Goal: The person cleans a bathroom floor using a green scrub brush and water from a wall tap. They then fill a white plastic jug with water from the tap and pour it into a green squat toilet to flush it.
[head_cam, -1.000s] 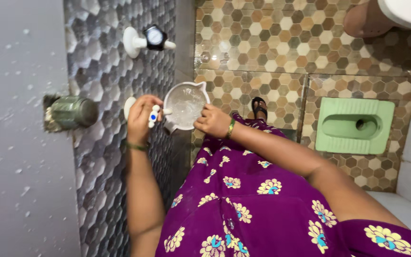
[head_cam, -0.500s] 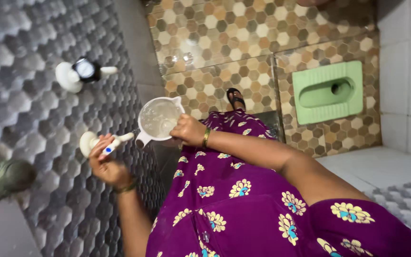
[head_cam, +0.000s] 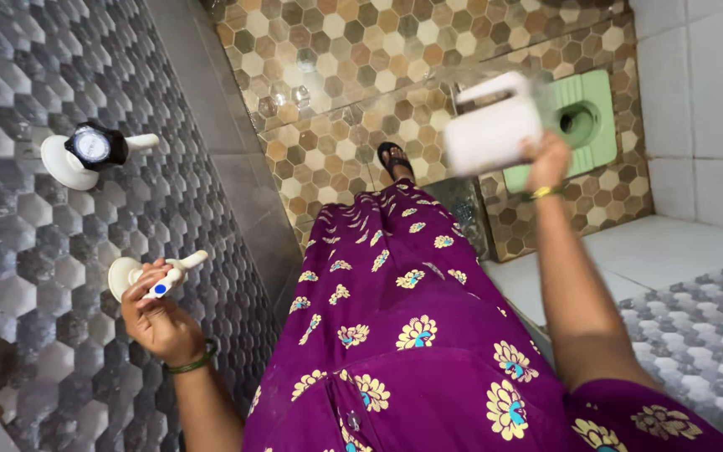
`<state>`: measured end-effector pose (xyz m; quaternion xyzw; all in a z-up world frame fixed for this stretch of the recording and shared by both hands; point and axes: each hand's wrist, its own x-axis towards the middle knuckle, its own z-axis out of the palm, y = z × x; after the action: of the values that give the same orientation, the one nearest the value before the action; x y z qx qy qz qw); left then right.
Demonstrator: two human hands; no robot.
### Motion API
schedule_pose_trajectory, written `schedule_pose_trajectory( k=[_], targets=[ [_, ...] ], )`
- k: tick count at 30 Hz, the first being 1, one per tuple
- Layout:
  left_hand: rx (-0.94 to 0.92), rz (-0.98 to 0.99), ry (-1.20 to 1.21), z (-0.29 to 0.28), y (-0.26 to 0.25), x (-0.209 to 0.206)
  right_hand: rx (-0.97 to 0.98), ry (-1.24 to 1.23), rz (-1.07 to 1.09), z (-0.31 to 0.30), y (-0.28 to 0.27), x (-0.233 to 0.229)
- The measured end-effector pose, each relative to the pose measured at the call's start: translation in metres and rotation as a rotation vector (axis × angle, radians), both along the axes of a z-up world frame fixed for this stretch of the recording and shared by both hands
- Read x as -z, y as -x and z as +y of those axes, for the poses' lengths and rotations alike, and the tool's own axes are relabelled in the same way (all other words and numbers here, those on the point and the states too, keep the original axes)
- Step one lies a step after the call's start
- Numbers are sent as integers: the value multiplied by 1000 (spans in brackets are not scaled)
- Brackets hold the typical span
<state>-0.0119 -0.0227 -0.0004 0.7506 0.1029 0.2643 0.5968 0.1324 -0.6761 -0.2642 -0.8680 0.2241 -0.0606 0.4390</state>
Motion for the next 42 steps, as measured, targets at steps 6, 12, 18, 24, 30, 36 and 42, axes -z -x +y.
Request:
schedule_pose_trajectory(
  k=[6, 12, 18, 24, 30, 36, 42],
  targets=[
    [42, -28, 28, 1, -2, 4, 77, -956, -207, -19, -75, -12],
    [60, -39, 44, 2, -1, 4, -249, -899, 137, 110, -106, -27],
    [44, -48, 43, -2, -3, 4, -1002, 91, 458, 307, -64, -53],
    [5, 1, 36, -9, -4, -4, -1647, 531, 275, 423, -1, -104],
    [-2, 205, -379, -14, -12, -39, -1827, 616, -300, 470, 36, -106],
    [-248, 283, -690, -36, -15, -15, -1667, 297, -633, 477, 43, -120],
    [-190, 229, -712, -25, -19, -13, -1601, 304, -726, 479, 44, -136]
  ],
)
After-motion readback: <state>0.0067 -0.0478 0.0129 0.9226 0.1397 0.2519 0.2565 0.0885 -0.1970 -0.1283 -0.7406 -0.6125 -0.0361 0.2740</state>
